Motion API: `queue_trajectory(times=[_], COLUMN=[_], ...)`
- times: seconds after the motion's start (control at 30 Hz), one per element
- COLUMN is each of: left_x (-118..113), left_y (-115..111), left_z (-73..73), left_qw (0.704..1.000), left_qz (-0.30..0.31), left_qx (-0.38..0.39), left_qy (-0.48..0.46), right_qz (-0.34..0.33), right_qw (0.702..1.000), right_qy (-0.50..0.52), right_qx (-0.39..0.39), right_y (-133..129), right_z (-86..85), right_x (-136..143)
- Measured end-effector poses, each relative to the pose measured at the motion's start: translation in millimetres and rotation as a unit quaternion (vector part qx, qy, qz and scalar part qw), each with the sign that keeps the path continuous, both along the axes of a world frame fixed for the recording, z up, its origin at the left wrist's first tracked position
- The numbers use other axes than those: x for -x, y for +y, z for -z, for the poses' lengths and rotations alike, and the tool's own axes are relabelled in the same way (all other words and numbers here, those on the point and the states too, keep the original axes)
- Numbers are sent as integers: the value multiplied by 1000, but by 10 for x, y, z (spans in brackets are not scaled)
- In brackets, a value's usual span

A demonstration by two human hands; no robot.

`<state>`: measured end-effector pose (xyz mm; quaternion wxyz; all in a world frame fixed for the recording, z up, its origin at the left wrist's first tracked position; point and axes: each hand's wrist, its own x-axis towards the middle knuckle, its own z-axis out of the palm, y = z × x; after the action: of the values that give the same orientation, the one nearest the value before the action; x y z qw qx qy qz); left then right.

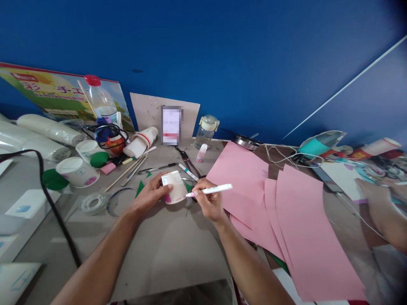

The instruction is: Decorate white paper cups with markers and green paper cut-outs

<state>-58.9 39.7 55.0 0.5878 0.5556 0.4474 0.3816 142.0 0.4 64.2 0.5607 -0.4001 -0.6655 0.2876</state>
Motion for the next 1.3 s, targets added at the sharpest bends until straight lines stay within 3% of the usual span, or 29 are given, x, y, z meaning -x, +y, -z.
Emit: queue_trajectory(times=[0.23, 0.37, 0.6, 0.83, 1.1, 1.3], left_x=[20, 14, -32, -19, -18, -3], left_y=[32, 55, 34, 43, 44, 54], left_z=[124, 183, 123, 136, 125, 157], left_qw=[998, 995, 983, 995, 996, 997], left_qz=[-12, -39, -47, -34, -34, -37], left_qx=[36, 34, 56, 22, 27, 22], left_qy=[-49, -89, -170, -95, -76, -67], right_qz=[92, 45, -16, -28, -9, -36], right_qw=[988, 996, 997, 993, 1000, 999], right_qy=[92, 18, -73, -116, 13, -32], right_qx=[88, 80, 4, -9, 14, 11], right_y=[78, 111, 79, 77, 0, -27], right_z=[42, 57, 119, 129, 3, -94], right_x=[51, 30, 21, 51, 1, 25])
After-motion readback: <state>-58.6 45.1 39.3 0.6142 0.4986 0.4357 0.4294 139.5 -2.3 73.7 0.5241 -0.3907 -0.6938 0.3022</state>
